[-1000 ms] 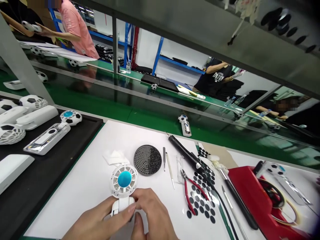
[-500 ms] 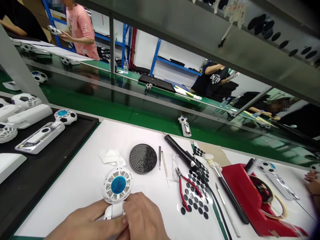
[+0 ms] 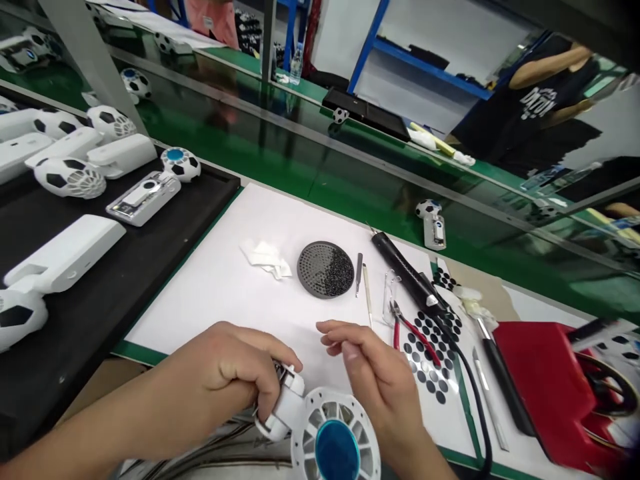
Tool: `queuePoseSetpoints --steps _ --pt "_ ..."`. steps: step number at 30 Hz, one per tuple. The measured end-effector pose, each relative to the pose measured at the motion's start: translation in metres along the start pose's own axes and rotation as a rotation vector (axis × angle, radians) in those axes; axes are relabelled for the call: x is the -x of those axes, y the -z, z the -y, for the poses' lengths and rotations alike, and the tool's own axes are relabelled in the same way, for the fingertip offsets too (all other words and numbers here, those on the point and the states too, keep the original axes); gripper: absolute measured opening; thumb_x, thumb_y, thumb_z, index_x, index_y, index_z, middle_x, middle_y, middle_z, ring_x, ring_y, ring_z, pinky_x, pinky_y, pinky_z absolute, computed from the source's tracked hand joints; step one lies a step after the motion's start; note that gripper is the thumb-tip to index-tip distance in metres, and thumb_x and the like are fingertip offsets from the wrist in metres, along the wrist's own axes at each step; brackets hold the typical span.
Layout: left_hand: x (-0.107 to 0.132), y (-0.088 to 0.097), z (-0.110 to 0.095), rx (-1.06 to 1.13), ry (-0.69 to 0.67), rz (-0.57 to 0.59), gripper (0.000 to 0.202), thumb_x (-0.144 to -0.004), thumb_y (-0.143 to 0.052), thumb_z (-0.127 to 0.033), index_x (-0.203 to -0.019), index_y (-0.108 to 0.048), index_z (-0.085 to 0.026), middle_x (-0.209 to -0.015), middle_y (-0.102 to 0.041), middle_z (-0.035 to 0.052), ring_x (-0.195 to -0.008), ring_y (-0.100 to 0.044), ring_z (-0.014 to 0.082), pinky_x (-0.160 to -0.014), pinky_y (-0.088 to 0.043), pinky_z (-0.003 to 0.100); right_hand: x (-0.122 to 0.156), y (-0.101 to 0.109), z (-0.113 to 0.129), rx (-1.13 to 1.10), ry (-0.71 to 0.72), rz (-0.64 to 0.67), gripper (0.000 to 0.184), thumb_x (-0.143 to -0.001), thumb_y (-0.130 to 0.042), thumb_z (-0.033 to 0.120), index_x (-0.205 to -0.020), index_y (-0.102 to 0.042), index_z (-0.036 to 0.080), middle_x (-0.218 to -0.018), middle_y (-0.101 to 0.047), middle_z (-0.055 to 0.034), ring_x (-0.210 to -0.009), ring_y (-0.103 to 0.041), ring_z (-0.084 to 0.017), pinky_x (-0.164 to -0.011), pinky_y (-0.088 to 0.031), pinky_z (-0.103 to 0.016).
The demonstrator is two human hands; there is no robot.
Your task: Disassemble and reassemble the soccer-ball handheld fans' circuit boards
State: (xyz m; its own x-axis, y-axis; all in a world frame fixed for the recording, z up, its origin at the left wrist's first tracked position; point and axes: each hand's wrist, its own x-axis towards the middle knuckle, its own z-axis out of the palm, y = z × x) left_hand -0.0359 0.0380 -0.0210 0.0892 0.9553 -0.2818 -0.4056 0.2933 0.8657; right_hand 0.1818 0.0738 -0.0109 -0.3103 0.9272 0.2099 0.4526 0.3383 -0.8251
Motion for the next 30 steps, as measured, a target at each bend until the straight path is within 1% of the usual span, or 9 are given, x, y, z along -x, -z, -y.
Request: queuePoseSetpoints --steps 3,5,9,12,15,18,21,26,30 --pt "0.000 -0.002 -0.004 -0.115 -0.081 0.007 0.016 -0.079 -0.068 -0.040 -0.081 -0.080 -0.029 -0.085 -0.074 0.0083 -0.090 -0.070 0.0306 -0.071 -0.059 0.035 0.013 -0.006 0.012 -0.255 -0.322 -0.214 0.021 -0.106 -0.047 0.036 -0.105 -0.064 0.024 -0.097 -0.069 -0.0044 -0.077 -0.065 -0.017 -0.063 -0.055 -0.027" --pt "-0.001 -0.001 -0.008 -0.252 -0.170 0.036 0.019 -0.084 -0.064 -0.039 -0.087 -0.080 -0.029 -0.089 -0.073 0.0092 -0.088 -0.069 0.0297 -0.069 -0.058 0.033 0.026 -0.011 0.017 -0.354 -0.388 -0.360 0.020 -0.105 -0.048 0.039 -0.104 -0.061 0.024 -0.086 -0.064 -0.0037 -0.065 -0.060 -0.016 -0.052 -0.050 -0.025" --pt "0.005 0.000 -0.006 -0.741 -0.423 0.143 0.027 -0.094 -0.053 -0.021 -0.087 -0.078 -0.028 -0.107 -0.068 0.0079 -0.085 -0.068 0.0209 -0.069 -0.054 0.026 0.056 -0.024 0.016 -0.215 -0.121 -0.397 0.020 -0.105 -0.048 0.039 -0.116 -0.058 0.025 -0.082 -0.061 -0.0056 -0.061 -0.058 -0.018 -0.052 -0.050 -0.029" --pt "0.010 -0.002 0.009 -1.064 -0.748 0.144 0.039 -0.094 -0.045 -0.008 -0.114 -0.072 -0.028 -0.116 -0.061 0.0100 -0.094 -0.065 0.0198 -0.075 -0.054 0.028 0.059 -0.036 0.009 0.040 0.046 -0.260 0.041 -0.101 -0.055 0.039 -0.136 -0.048 0.020 -0.114 -0.062 -0.0156 -0.093 -0.066 -0.028 -0.071 -0.058 -0.038" --pt "0.009 -0.003 0.025 -1.166 -0.891 0.155 0.051 -0.094 -0.045 -0.005 -0.140 -0.056 -0.026 -0.107 -0.060 0.0104 -0.087 -0.062 0.0183 -0.070 -0.053 0.028 0.044 -0.040 0.002 0.117 0.106 -0.207 0.036 -0.099 -0.052 0.021 -0.135 -0.047 0.020 -0.111 -0.065 -0.0103 -0.093 -0.067 -0.021 -0.075 -0.059 -0.031" --pt "0.001 -0.002 0.031 -1.139 -0.844 0.206 0.052 -0.095 -0.054 -0.010 -0.146 -0.046 -0.021 -0.102 -0.065 0.0093 -0.087 -0.062 0.0198 -0.072 -0.054 0.031 0.029 -0.038 -0.001 0.115 0.150 -0.194 0.026 -0.099 -0.049 0.012 -0.122 -0.053 0.023 -0.096 -0.068 -0.0025 -0.081 -0.066 -0.015 -0.069 -0.056 -0.024" --pt "-0.005 -0.003 0.026 -1.053 -0.670 0.357 0.047 -0.098 -0.051 -0.016 -0.144 -0.046 -0.024 -0.110 -0.069 0.0071 -0.096 -0.064 0.0199 -0.080 -0.055 0.030 0.027 -0.031 -0.001 0.150 0.179 -0.162 0.028 -0.098 -0.048 0.010 -0.121 -0.053 0.024 -0.097 -0.068 -0.0009 -0.084 -0.066 -0.014 -0.075 -0.057 -0.022" --pt "-0.006 -0.003 0.005 -0.871 -0.366 0.479 0.040 -0.099 -0.053 -0.025 -0.136 -0.050 -0.040 -0.124 -0.071 -0.0034 -0.106 -0.068 0.0154 -0.089 -0.053 0.021 0.031 -0.016 0.000 0.270 0.232 -0.019 0.034 -0.098 -0.047 0.010 -0.132 -0.050 0.017 -0.110 -0.068 -0.0063 -0.100 -0.067 -0.016 -0.094 -0.055 -0.022" --pt "-0.007 -0.001 -0.001 -0.802 -0.108 0.441 0.036 -0.097 -0.056 -0.036 -0.133 -0.056 -0.041 -0.124 -0.072 -0.0022 -0.109 -0.068 0.0204 -0.087 -0.054 0.026 0.030 -0.004 0.003 0.347 0.239 0.103 0.040 -0.100 -0.043 0.010 -0.139 -0.043 0.013 -0.121 -0.066 -0.0106 -0.111 -0.065 -0.015 -0.103 -0.051 -0.020"
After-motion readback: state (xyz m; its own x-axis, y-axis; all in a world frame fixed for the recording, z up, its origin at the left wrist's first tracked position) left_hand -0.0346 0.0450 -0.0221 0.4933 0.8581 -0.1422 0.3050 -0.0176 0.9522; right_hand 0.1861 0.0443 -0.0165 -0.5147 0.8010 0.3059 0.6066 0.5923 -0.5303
